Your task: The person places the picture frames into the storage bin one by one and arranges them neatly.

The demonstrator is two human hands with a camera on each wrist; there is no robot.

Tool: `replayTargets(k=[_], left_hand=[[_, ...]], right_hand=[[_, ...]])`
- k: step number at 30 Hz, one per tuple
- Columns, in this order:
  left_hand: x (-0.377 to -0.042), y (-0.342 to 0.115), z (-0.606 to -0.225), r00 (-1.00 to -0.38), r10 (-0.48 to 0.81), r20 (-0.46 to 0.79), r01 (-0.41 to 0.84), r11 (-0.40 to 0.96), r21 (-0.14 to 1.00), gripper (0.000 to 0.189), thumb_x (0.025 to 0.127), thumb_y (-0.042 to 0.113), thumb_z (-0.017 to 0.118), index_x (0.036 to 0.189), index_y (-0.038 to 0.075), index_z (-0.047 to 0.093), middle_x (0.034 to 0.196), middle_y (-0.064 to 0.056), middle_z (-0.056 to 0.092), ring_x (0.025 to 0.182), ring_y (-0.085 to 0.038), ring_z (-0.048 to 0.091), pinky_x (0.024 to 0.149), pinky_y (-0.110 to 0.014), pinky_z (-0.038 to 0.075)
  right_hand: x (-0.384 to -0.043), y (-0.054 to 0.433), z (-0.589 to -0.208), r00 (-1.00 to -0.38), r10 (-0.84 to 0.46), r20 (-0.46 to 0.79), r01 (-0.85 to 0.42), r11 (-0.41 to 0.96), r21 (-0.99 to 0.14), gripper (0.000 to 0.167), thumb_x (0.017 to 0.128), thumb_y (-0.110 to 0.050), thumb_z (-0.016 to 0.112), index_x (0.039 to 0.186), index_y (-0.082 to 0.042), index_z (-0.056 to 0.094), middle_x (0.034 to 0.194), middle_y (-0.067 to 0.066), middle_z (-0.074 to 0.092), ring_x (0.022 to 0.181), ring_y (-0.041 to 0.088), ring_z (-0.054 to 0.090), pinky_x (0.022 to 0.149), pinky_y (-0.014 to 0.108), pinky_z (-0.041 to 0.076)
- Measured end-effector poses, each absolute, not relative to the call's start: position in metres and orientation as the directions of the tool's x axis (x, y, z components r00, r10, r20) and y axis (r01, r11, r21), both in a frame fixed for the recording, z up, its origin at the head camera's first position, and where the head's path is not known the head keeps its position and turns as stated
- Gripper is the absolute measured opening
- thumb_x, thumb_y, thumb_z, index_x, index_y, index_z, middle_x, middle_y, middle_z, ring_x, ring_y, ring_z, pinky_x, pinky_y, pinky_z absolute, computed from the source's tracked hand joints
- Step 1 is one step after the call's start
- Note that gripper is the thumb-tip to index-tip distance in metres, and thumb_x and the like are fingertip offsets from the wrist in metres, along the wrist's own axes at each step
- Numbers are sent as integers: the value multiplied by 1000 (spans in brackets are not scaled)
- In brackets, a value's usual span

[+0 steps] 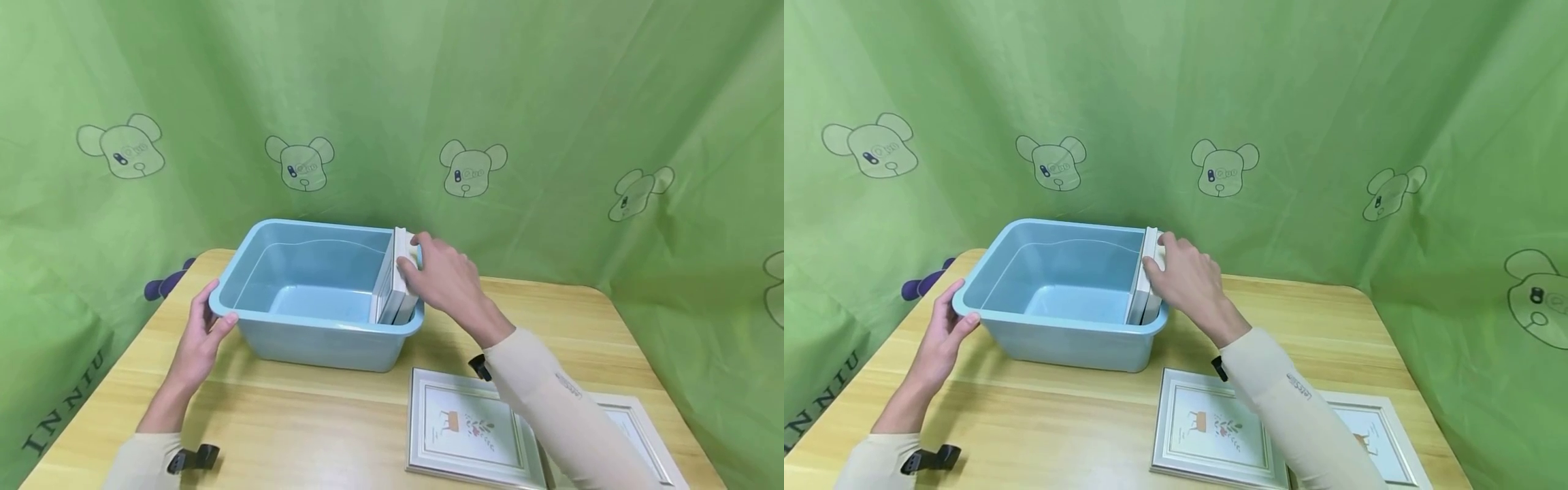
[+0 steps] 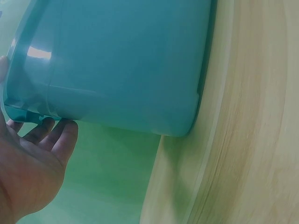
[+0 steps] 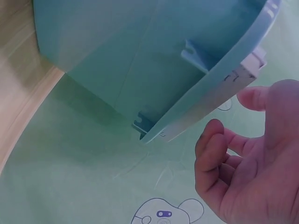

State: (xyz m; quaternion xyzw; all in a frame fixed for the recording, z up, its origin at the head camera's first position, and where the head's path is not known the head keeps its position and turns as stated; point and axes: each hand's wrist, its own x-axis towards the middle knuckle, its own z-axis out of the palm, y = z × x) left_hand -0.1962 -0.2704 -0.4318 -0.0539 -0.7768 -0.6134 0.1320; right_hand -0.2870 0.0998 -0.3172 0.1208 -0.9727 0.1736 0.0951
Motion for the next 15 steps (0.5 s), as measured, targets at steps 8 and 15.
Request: replayTargets(k=[8, 15], left_hand=[[-199, -270, -431, -959, -79, 273, 250, 216, 944, 69, 100, 12, 51, 155, 15, 10, 160, -22, 14, 145, -41, 17, 101, -1, 32], [-196, -272, -433, -963, -80, 256, 232, 232, 945, 69, 100, 16, 51, 156, 17, 10, 161, -21, 14, 146, -37, 19, 101, 0, 32]], right_hand=[[-262, 117, -327, -953, -176, 247, -264, 884, -385, 50, 93, -49, 49, 131, -17, 53, 97, 1, 59, 81, 20, 56, 57, 29, 44], [-243, 140, -350, -967, -139, 213, -218, 883, -416, 47, 95, -48, 51, 129, -16, 55, 97, 6, 61, 80, 21, 55, 60, 28, 41]])
